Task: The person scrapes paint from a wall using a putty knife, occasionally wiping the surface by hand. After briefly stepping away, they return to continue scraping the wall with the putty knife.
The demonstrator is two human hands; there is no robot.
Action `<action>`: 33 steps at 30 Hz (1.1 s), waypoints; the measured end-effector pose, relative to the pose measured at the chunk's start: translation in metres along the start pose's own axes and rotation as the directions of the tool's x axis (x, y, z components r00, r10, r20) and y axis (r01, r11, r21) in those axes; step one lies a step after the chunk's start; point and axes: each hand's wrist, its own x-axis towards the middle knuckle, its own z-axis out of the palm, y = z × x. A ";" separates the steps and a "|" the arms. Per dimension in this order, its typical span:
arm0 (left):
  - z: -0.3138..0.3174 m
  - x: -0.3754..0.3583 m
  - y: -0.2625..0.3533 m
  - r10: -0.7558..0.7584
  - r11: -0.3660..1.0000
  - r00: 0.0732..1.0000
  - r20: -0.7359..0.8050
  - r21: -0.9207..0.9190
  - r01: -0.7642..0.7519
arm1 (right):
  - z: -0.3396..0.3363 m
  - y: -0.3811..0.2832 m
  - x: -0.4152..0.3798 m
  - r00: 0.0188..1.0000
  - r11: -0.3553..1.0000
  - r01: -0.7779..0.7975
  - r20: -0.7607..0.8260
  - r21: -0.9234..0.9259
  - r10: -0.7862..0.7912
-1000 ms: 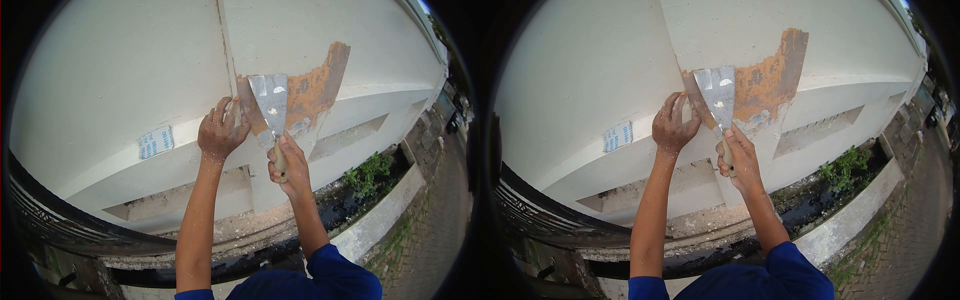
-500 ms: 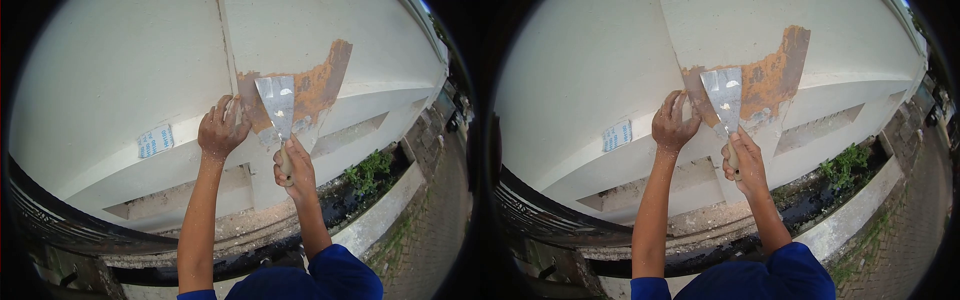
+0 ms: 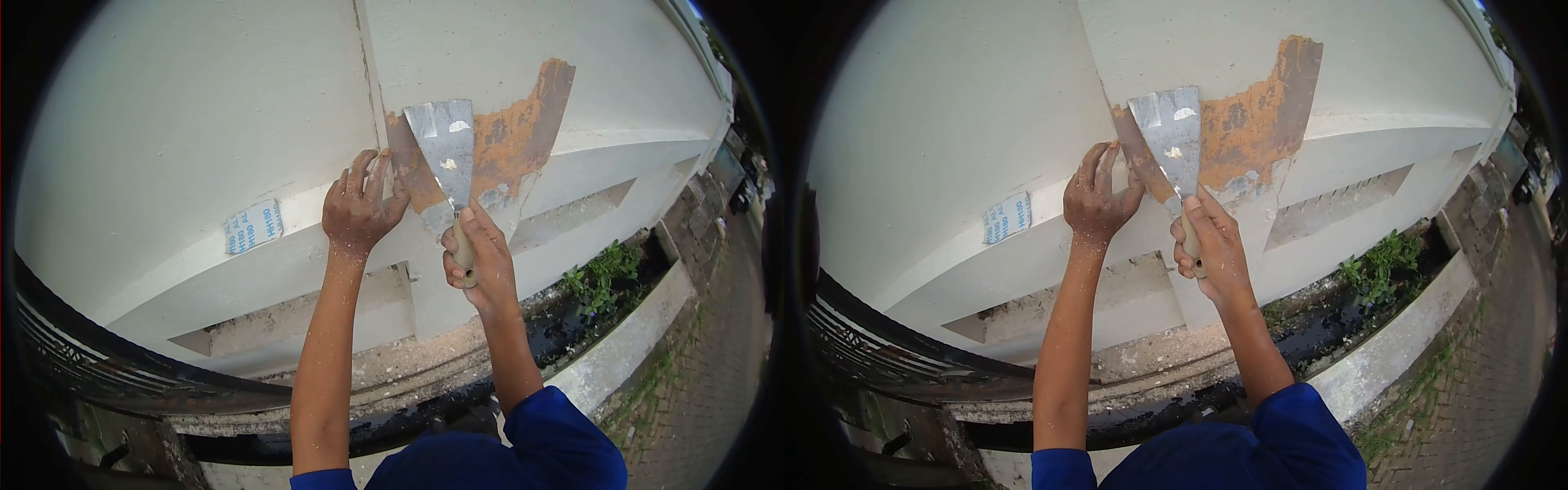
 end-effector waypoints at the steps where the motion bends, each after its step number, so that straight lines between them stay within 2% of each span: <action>1: 0.000 -0.001 0.001 -0.003 1.000 1.000 0.007 -0.003 0.003 | -0.003 0.004 -0.007 1.000 1.000 -0.005 -0.022 -0.020 0.005; 15: -0.001 0.000 0.000 -0.007 1.000 1.000 0.015 -0.021 0.007 | -0.003 0.013 -0.004 1.000 0.998 0.013 0.014 -0.063 -0.012; 20: -0.002 -0.001 0.000 0.000 1.000 1.000 0.006 -0.011 0.000 | 0.001 0.009 -0.010 1.000 0.999 0.002 0.000 -0.039 -0.002; 23: 0.000 0.003 -0.004 0.017 1.000 1.000 -0.009 -0.017 -0.017 | -0.003 0.014 -0.006 1.000 0.996 0.001 -0.016 -0.085 -0.002; 26: -0.003 -0.002 0.000 0.003 1.000 1.000 0.029 -0.022 -0.002 | 0.006 0.005 0.006 0.999 0.997 0.035 0.016 -0.064 -0.034; 33: -0.007 0.002 0.001 0.014 1.000 0.999 0.047 -0.017 -0.013 | -0.006 0.014 -0.004 1.000 0.995 0.004 0.020 -0.095 -0.002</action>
